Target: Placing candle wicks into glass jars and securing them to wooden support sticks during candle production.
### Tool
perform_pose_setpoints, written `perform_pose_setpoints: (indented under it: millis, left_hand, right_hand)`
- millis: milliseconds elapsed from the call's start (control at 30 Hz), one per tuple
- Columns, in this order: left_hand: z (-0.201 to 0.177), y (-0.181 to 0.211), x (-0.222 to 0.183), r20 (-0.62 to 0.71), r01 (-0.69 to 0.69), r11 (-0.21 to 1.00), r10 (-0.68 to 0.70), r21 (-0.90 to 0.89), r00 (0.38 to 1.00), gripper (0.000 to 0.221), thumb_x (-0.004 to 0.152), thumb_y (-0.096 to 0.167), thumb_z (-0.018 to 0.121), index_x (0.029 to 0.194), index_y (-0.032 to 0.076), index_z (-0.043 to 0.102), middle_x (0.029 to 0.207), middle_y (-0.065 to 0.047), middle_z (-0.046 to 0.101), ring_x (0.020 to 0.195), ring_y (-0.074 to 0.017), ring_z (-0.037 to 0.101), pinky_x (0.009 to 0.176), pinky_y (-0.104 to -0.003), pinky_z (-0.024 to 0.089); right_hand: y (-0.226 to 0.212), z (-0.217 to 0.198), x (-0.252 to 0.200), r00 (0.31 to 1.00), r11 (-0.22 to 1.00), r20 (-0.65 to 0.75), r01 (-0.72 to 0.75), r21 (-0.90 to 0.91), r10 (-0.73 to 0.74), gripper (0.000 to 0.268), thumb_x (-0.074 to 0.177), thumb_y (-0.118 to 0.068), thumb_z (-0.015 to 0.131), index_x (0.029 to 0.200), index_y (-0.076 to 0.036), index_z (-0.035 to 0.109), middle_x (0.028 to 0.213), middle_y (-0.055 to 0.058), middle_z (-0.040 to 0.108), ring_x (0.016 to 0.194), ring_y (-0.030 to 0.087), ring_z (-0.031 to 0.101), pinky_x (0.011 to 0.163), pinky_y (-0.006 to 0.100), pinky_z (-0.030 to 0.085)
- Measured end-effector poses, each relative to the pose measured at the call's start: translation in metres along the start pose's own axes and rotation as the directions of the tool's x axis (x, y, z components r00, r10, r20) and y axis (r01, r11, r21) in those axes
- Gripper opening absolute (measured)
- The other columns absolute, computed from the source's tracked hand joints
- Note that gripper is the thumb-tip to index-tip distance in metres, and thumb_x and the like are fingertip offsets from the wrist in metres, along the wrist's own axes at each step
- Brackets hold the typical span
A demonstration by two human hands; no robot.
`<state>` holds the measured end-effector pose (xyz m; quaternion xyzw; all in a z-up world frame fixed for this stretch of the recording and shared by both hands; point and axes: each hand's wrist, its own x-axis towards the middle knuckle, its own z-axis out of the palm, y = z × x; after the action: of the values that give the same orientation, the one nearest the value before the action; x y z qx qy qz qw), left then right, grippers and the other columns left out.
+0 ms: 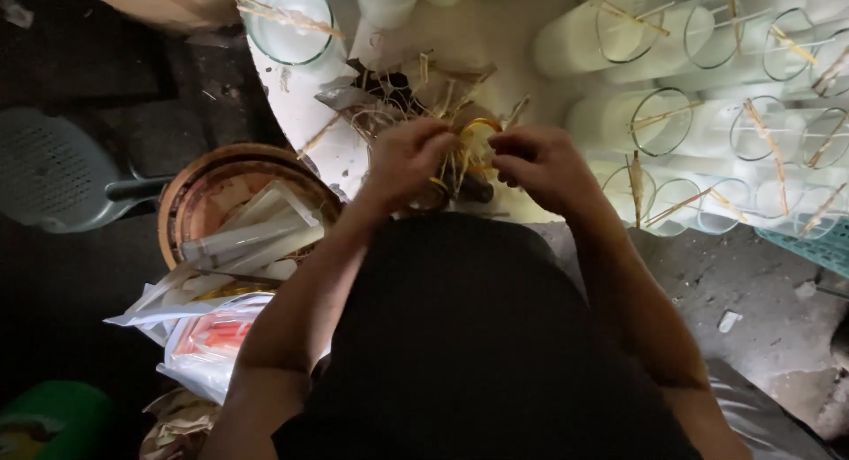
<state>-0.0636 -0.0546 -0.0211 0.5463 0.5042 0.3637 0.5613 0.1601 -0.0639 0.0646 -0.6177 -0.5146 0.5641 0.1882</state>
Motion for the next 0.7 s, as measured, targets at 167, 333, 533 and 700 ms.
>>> perform_pose_setpoints:
  millis: [167, 333, 533, 700]
  left_hand:
    - [0.027, 0.034, 0.01, 0.071, 0.037, 0.965, -0.019, -0.259, 0.997, 0.016, 0.1, 0.017, 0.067, 0.106, 0.004, 0.075, 0.082, -0.013, 0.075, 0.075, -0.0219, 0.072, 0.071, -0.04, 0.059]
    - [0.022, 0.055, 0.021, 0.044, -0.034, 0.978, 0.044, -0.204, 0.998, 0.015, 0.102, 0.018, 0.067, 0.099, 0.005, 0.074, 0.073, -0.011, 0.069, 0.064, -0.0191, 0.067, 0.06, -0.036, 0.057]
    - [0.029, 0.078, 0.023, 0.0, -0.064, 0.99, 0.064, -0.128, 0.998, 0.017, 0.102, 0.019, 0.065, 0.097, 0.004, 0.072, 0.071, -0.013, 0.064, 0.066, -0.0219, 0.066, 0.062, -0.038, 0.055]
    - [0.032, 0.078, 0.048, 0.022, -0.13, 0.99, 0.131, -0.047, 0.991, 0.022, 0.106, 0.023, 0.063, 0.114, 0.004, 0.069, 0.083, -0.019, 0.069, 0.078, -0.0341, 0.071, 0.07, -0.045, 0.056]
  right_hand:
    - [0.002, -0.004, -0.009, 0.996, 0.993, -0.072, 0.052, 0.11, -0.045, 0.026, 0.092, 0.0, 0.071, 0.119, 0.0, 0.074, 0.096, 0.02, 0.074, 0.081, 0.022, 0.07, 0.069, 0.036, 0.063]
    - [-0.019, -0.011, -0.008, 0.963, 0.971, -0.124, 0.239, -0.024, -0.24, 0.017, 0.095, -0.007, 0.077, 0.112, -0.002, 0.077, 0.08, 0.017, 0.07, 0.07, 0.017, 0.067, 0.058, 0.035, 0.057]
    - [-0.015, -0.014, -0.011, 0.883, 0.833, -0.168, 0.33, -0.443, -0.439, 0.017, 0.096, -0.01, 0.074, 0.112, -0.013, 0.077, 0.094, 0.015, 0.072, 0.088, 0.045, 0.07, 0.068, 0.052, 0.055]
    - [-0.036, -0.033, -0.01, 0.84, 0.706, -0.202, 0.266, -0.657, -0.504, 0.019, 0.095, -0.016, 0.073, 0.113, -0.022, 0.077, 0.095, 0.01, 0.071, 0.088, 0.041, 0.07, 0.069, 0.052, 0.055]
